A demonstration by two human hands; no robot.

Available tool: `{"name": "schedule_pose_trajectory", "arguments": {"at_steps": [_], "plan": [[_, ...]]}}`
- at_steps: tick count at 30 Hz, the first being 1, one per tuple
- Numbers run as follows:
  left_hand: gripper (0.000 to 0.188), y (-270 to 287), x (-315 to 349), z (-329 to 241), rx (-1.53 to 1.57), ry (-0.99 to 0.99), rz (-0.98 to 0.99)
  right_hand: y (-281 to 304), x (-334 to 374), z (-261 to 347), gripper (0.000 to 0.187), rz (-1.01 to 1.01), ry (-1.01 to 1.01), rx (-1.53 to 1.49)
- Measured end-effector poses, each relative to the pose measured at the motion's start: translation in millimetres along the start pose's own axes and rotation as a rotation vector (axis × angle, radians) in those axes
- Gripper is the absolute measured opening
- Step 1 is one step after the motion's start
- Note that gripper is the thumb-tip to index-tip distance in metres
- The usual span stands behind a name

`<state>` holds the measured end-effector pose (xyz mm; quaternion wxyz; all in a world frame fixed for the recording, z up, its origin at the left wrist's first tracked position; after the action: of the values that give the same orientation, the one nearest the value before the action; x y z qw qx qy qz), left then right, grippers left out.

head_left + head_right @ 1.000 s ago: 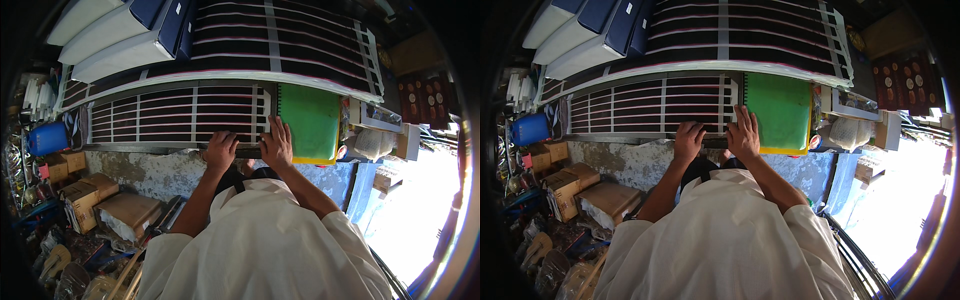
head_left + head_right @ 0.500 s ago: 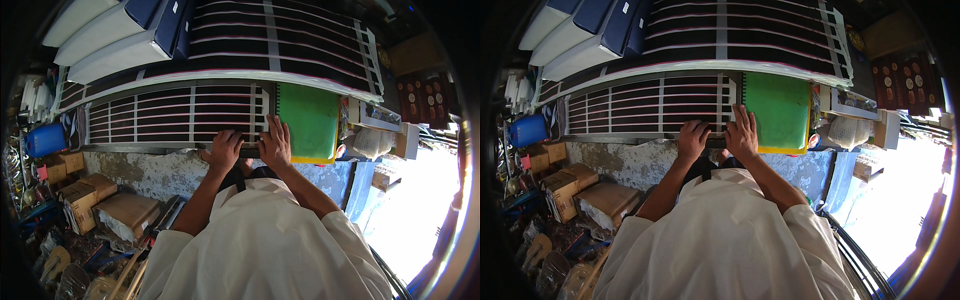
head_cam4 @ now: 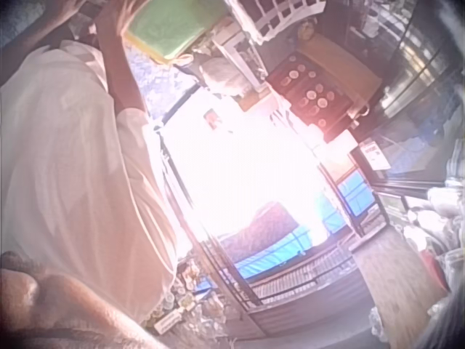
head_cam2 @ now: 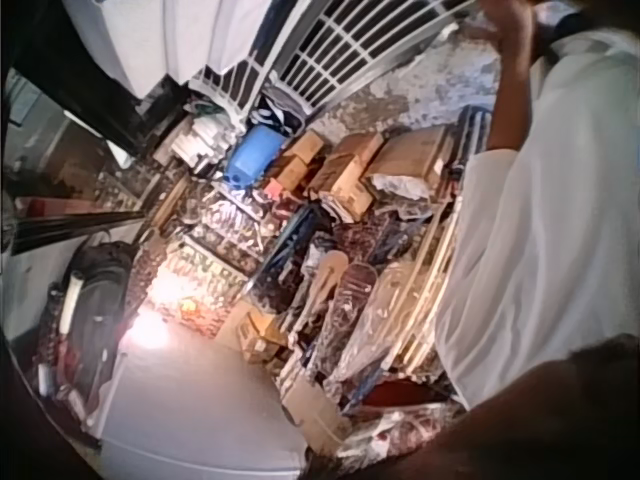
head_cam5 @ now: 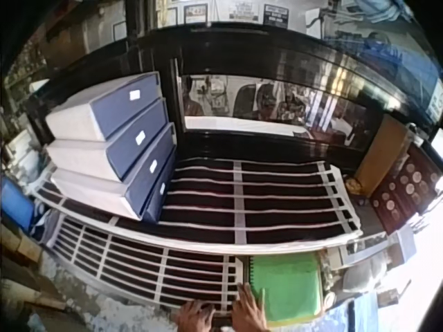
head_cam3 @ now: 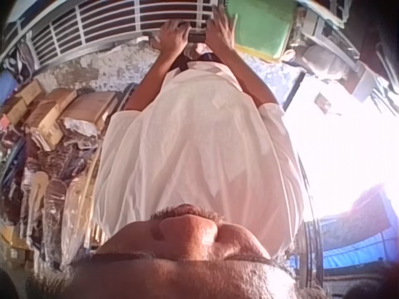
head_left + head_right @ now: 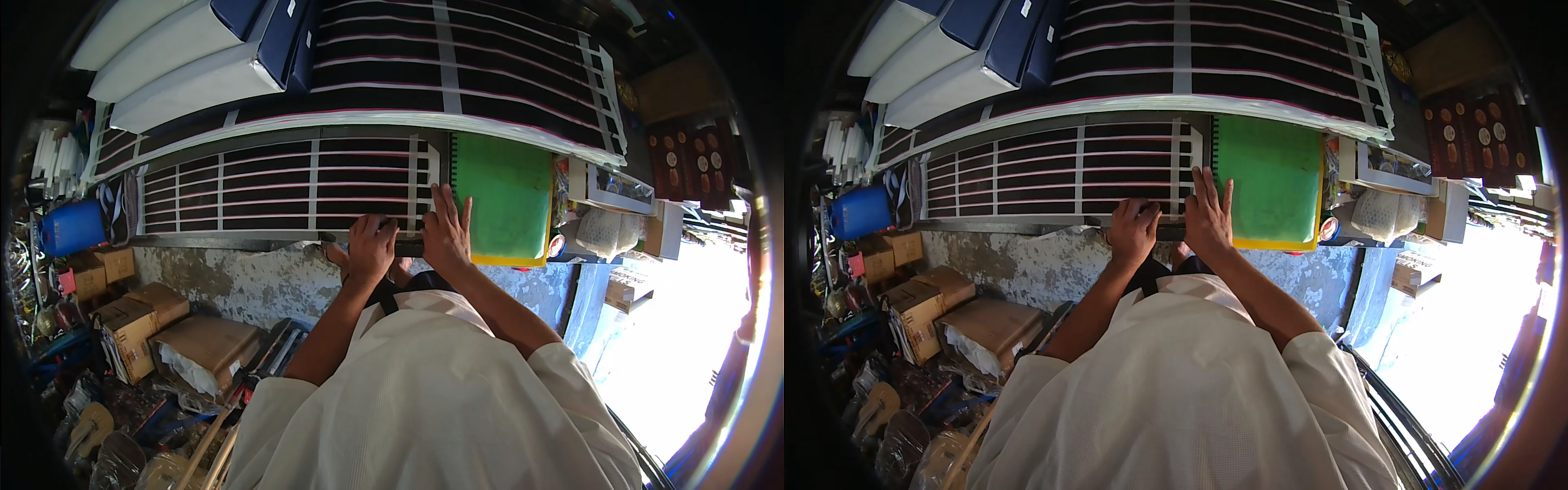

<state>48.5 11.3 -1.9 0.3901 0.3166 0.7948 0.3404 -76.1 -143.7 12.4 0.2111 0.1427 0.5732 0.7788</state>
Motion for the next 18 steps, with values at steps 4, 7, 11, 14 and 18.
{"name": "schedule_pose_trajectory", "arguments": {"at_steps": [4, 7, 11, 14, 18], "plan": [[0.021, -0.6, -0.7, 1.3, 0.007, 0.015, 0.012, 5.6, -8.9, 4.1, 0.022, 0.055, -0.024, -0.025], [0.022, -1.6, 0.0, 2.1, 0.025, 0.013, -0.001, 9.9, -10.0, 5.3, 0.023, -0.021, 0.013, -0.085], [0.023, -2.7, 0.6, 3.3, 0.045, 0.011, -0.021, 4.4, -9.3, 9.1, 0.024, -0.017, 0.009, -0.051], [0.023, -2.6, 0.7, 4.0, 0.057, 0.011, -0.029, 0.0, -9.8, 11.2, 0.021, 0.0, 0.001, -0.007], [0.023, -2.7, 0.3, 4.4, 0.075, 0.028, -0.022, -0.2, -10.6, 11.0, 0.018, -0.004, -0.052, -0.041]]}}
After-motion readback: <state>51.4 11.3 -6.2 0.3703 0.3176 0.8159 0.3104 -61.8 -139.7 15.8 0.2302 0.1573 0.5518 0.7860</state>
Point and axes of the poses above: each hand's wrist, its own x-axis away from the middle knuckle, its own y-axis out of the back of the hand, z = x × y, the point moved 2 cm from there along -x, towards the middle knuckle, and after that the axes turned 4 degrees about -y, right-handed, at the moved point
